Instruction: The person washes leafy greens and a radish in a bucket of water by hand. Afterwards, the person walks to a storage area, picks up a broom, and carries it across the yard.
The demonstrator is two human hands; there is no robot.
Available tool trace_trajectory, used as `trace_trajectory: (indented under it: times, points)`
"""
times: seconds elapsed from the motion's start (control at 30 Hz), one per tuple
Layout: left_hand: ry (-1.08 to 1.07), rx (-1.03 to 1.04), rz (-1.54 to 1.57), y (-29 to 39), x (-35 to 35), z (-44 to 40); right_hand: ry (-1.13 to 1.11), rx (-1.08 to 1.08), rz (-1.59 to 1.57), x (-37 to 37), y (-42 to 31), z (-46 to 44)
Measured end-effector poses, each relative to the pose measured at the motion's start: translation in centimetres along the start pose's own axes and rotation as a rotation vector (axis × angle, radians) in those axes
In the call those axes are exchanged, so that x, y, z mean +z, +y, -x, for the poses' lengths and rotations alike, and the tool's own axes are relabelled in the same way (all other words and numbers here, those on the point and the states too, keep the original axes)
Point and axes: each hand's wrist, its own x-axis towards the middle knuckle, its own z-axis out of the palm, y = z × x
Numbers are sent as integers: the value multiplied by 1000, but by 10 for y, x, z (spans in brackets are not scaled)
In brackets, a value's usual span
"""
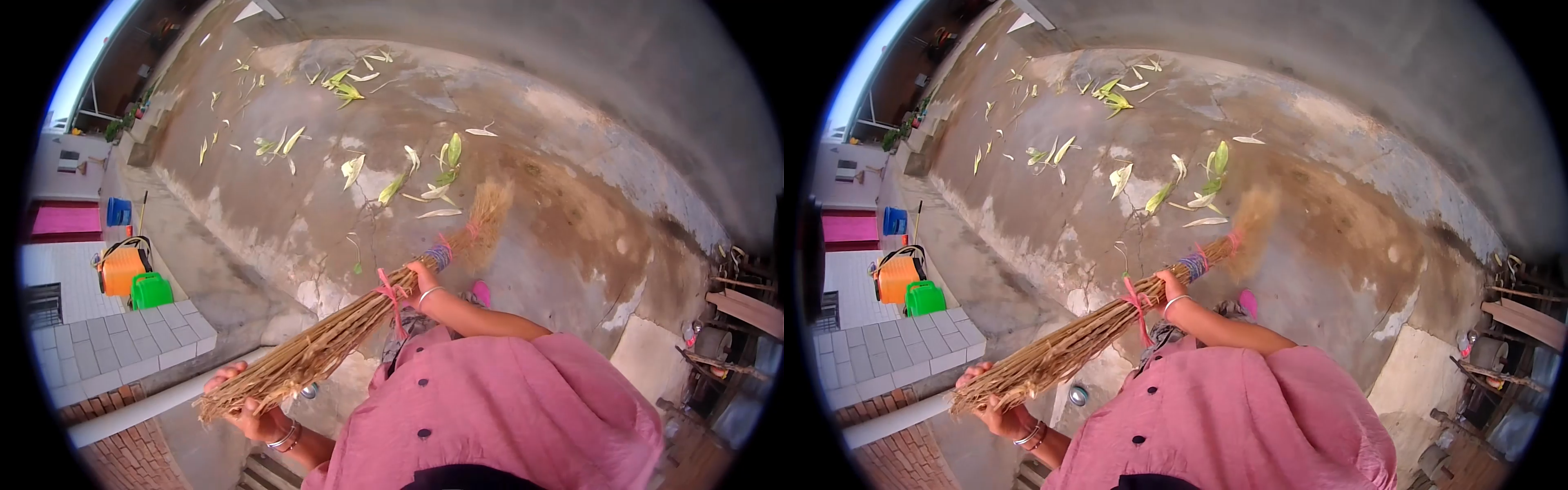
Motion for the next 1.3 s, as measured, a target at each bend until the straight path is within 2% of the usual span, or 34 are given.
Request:
trace_trajectory:
  times: [0.13, 0.2, 0.33, 0.4, 0.5, 0.57, 0.63, 0.7, 0.8, 0.87, 1.03, 1.17, 1.23, 1.3]
  points:
    - [-138, 17, -54, -9, -3, -18, 93, 6, 93, 16, 29, -98]
    - [-60, 54, -202, -11, -9, -22, 19, -9, 146, 65, 30, -115]
    - [-46, 172, -374, -14, -33, -38, -114, 11, 246, 147, 46, -158]
    - [-69, 210, -335, -17, -63, -57, -185, 28, 246, 187, 57, -153]
    - [6, 408, -255, -11, -117, -90, -265, -44, 238, 232, 83, -149]
    - [31, 382, -156, -9, -152, -115, -228, -153, 255, 261, 97, -123]
    - [50, 360, -57, -15, -174, -132, -204, -199, 248, 257, 101, -125]
    - [-3, 233, 70, -41, -184, -144, -118, -264, 237, 242, 87, -131]
    - [-45, 129, 135, -75, -166, -161, -29, -254, 255, 203, 48, -136]
    - [-44, -37, 151, -88, -135, -172, 44, -224, 152, 183, 24, -147]
    - [-87, -75, 108, -117, -83, -210, 85, -170, 134, 190, -15, -192]
    - [-52, 17, -72, -130, -53, -251, 103, -122, 292, 263, -29, -266]
    - [-27, 40, -156, -128, -41, -274, 7, -48, 296, 313, -32, -288]
    - [74, 213, -291, -121, -30, -305, -42, -58, 371, 366, -45, -269]
